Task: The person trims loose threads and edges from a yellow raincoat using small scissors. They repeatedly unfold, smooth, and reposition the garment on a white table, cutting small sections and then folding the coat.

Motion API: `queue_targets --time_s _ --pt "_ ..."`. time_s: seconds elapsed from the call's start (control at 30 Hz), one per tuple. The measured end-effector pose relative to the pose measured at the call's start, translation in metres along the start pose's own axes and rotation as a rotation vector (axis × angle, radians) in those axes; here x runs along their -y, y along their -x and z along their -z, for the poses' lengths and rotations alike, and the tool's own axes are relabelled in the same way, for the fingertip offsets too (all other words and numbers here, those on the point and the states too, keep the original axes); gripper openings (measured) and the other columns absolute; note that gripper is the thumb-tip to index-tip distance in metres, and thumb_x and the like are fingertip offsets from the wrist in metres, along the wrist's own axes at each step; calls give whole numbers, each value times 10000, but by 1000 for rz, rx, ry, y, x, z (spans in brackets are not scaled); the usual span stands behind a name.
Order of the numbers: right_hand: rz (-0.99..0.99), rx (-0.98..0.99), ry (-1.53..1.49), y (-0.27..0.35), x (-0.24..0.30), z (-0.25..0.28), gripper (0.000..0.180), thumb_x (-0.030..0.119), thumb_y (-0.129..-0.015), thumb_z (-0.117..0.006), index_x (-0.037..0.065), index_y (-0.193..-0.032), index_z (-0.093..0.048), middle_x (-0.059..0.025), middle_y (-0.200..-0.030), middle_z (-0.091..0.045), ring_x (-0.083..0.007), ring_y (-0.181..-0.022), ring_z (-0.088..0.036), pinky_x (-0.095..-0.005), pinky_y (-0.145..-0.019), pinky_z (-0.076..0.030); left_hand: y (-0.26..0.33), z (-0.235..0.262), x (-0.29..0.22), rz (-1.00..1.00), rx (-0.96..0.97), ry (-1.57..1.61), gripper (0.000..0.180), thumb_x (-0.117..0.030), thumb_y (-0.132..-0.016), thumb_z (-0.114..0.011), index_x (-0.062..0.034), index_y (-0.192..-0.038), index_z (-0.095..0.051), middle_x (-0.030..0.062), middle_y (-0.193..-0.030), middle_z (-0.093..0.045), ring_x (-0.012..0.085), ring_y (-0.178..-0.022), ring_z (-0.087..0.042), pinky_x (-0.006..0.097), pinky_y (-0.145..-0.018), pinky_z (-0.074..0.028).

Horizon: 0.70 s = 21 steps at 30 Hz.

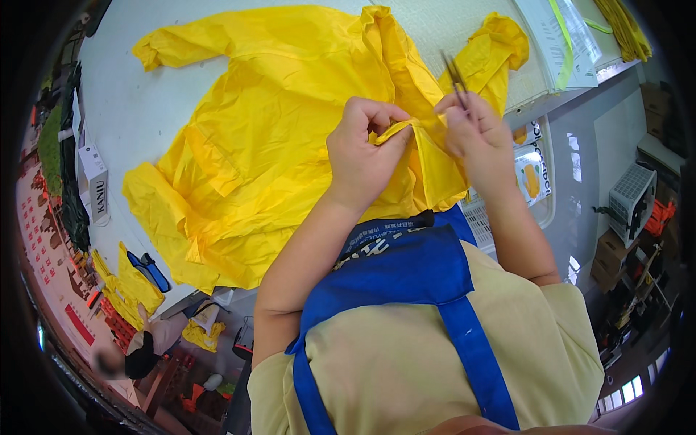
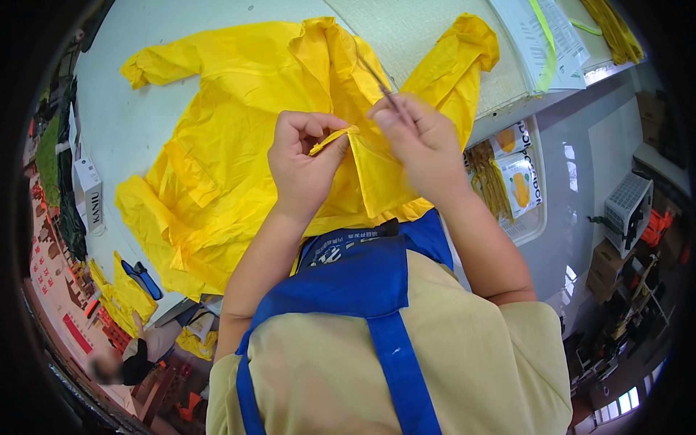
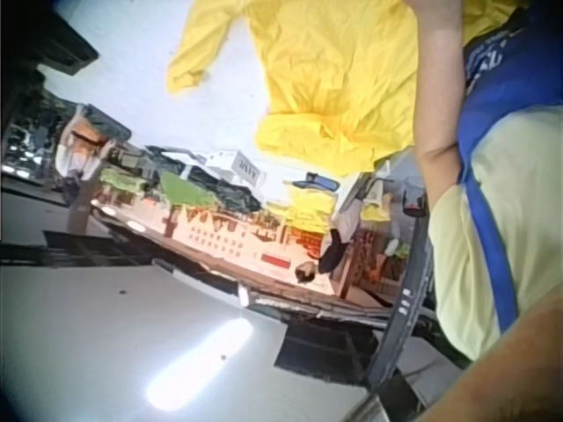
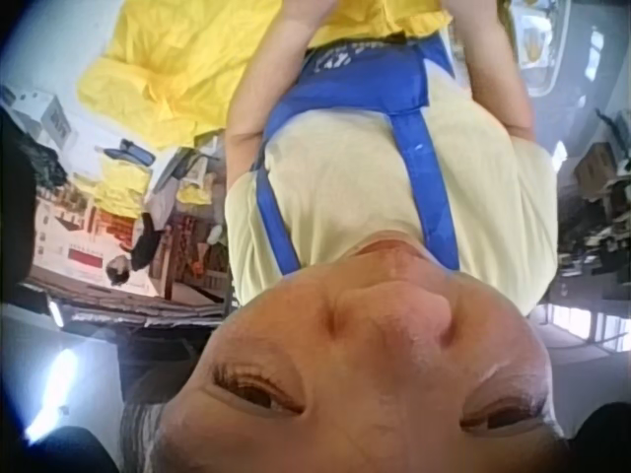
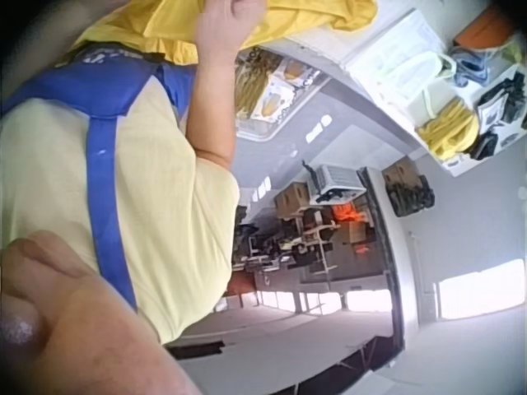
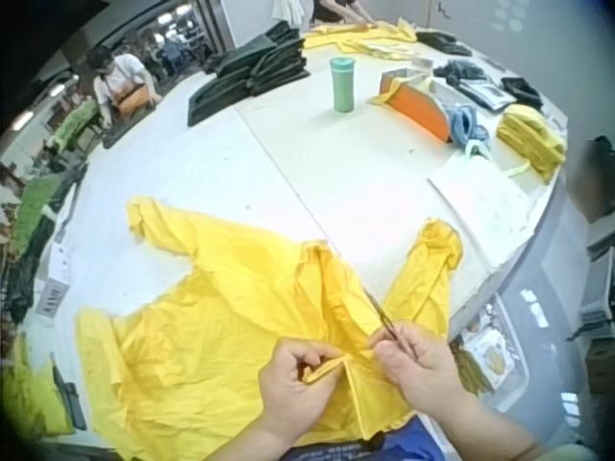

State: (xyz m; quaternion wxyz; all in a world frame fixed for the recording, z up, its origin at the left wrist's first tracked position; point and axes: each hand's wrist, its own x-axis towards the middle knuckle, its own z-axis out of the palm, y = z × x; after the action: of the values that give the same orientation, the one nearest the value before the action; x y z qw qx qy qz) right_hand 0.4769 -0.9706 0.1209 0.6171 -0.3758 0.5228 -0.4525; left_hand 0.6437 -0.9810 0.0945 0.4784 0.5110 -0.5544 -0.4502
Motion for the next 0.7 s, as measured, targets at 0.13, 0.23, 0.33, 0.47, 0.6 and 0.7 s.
queue_targets --time_s 0.13,0.23,0.33,0.47,0.6,0.7 --pt "117 52 4 3 9 26 172 166 -910 -564 16 -986 -603 26 -767 -548 -45 -658 -479 -188 -589 -387 1 2 -5 34 -36 169 309 70 -739 -688 -54 -833 -421 93 -834 -625 109 -723 -590 232 -672 -490" --pt "238 87 462 3 0 38 202 154 -884 -600 -3 -1010 -616 -12 -819 -608 -72 -693 -534 -203 -626 -428 -1 5 -5 11 24 177 335 112 -746 -664 -50 -843 -387 126 -883 -624 129 -807 -610 240 -739 -501" --pt "238 168 489 2 -6 40 228 137 -843 -642 -17 -1011 -630 -56 -856 -644 -99 -729 -577 -216 -662 -457 -1 4 -5 9 25 231 343 117 -742 -663 -51 -850 -385 124 -887 -622 131 -808 -610 240 -736 -505" --pt "253 188 486 0 -8 33 242 124 -808 -671 -19 -1001 -640 -74 -859 -651 -118 -734 -591 -224 -667 -465 -1 5 -5 7 34 227 351 119 -741 -667 -52 -853 -381 126 -890 -622 132 -806 -611 239 -738 -506" --pt "307 200 508 -1 -6 29 231 121 -804 -674 -17 -987 -644 -70 -844 -651 -120 -720 -587 -228 -647 -459 0 6 -3 -8 35 202 330 95 -741 -684 -50 -844 -405 116 -871 -632 122 -798 -610 233 -710 -500" --pt "316 206 563 0 -7 28 208 119 -812 -664 -19 -967 -646 -69 -828 -649 -120 -712 -581 -232 -638 -454 1 7 -5 -6 27 133 274 74 -722 -703 -44 -837 -483 113 -848 -643 123 -770 -606 234 -671 -487"
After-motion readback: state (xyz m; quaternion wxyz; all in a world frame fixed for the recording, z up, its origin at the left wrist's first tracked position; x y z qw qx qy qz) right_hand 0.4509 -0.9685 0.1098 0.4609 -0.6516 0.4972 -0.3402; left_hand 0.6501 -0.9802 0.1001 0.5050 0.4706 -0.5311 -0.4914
